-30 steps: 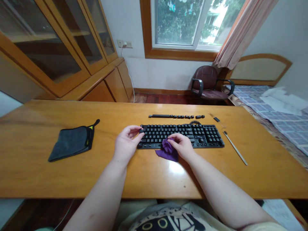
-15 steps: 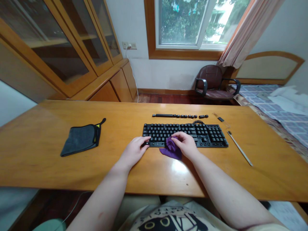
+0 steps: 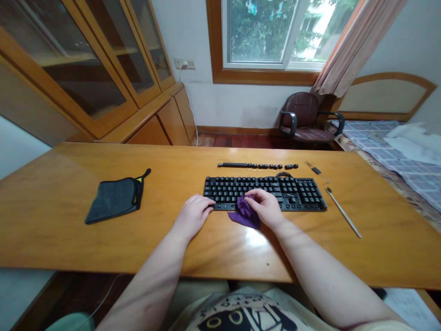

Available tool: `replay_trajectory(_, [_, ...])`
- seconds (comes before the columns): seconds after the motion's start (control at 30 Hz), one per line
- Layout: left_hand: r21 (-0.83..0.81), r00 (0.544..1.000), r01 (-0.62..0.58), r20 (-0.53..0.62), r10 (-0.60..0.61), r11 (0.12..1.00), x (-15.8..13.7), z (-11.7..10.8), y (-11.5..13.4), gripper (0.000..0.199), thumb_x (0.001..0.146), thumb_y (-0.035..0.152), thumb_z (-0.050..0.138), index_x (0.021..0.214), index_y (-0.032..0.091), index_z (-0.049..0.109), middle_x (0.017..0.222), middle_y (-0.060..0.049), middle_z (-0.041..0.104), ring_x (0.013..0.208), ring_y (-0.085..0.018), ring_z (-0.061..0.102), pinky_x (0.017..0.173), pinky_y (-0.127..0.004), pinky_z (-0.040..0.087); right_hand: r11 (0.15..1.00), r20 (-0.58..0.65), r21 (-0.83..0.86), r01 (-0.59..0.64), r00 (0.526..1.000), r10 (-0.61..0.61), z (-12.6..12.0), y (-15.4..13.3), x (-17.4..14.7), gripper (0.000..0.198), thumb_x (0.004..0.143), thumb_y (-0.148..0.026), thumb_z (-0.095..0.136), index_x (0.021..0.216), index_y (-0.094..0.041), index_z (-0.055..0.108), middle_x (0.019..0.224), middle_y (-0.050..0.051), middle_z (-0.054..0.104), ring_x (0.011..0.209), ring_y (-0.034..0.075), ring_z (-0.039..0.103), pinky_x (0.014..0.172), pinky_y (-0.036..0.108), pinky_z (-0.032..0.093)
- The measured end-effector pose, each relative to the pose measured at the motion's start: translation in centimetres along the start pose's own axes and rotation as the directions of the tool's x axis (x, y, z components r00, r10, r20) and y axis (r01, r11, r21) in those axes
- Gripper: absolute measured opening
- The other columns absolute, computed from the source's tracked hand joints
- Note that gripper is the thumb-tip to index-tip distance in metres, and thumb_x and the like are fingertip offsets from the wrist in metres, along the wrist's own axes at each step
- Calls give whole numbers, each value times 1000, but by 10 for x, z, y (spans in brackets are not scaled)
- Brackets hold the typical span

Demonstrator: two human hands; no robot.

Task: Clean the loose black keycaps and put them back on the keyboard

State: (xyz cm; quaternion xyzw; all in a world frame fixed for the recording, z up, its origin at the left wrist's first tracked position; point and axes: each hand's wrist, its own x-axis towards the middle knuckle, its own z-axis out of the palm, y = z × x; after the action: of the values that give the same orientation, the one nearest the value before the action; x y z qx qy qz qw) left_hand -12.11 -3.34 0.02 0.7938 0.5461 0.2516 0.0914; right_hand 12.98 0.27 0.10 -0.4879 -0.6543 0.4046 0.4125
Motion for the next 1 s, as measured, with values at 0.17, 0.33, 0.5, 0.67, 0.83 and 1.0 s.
replay_trajectory(0.17, [-23, 999, 28, -20, -28, 999, 0, 4, -1, 18, 82, 25, 52, 92, 24, 67, 94, -6, 67, 91, -22, 59, 87, -39, 46, 1000, -4, -19, 4, 1000, -5, 0, -2, 0, 15, 73, -31, 61, 82, -21, 67, 73, 2, 67, 63, 16, 60, 61, 30, 47])
replay_trajectory(0.33, [-22, 998, 63, -19, -64, 998, 0, 4, 1, 20, 81, 26, 53, 96, 24, 67, 97, -6, 66, 93, -23, 58, 86, -39, 46, 1000, -4, -30, -7, 1000, 7, -1, -3, 0, 15, 73, -31, 61, 82, -20, 67, 72, 2, 67, 62, 16, 60, 60, 29, 46])
replay_trajectory(0.5, [-17, 990, 128, -51, -129, 992, 0, 1, 2, 18, 78, 29, 57, 94, 24, 66, 93, -6, 68, 90, -24, 59, 83, -39, 45, 999, -4, -32, -1, 1000, 1, 0, -3, 0, 16, 73, -31, 61, 82, -20, 67, 72, 2, 67, 62, 16, 60, 60, 30, 47])
replay_trajectory(0.67, [-14, 994, 94, -54, -95, 995, 0, 0, 3, 13, 78, 29, 58, 86, 25, 67, 90, -4, 69, 88, -23, 59, 82, -37, 45, 1000, 4, -29, 4, 1000, -4, 0, -3, 0, 15, 74, -31, 61, 83, -20, 67, 74, 3, 68, 64, 16, 60, 61, 28, 46])
replay_trajectory(0.83, [38, 995, 99, -17, -99, 994, 1, -3, 3, 16, 79, 31, 57, 89, 24, 67, 91, -4, 70, 89, -23, 59, 82, -37, 44, 998, 2, -57, 19, 1000, -19, -1, -1, 0, 15, 74, -29, 61, 83, -19, 67, 74, 2, 67, 63, 15, 60, 60, 27, 46])
replay_trajectory(1.0, [92, 995, 101, -5, -101, 991, 1, -6, 3, 17, 81, 31, 55, 91, 24, 67, 93, -4, 70, 89, -22, 59, 83, -37, 43, 998, 5, -57, 22, 1000, -21, 0, 2, 0, 15, 74, -29, 60, 84, -19, 66, 74, 2, 67, 61, 14, 59, 59, 26, 46])
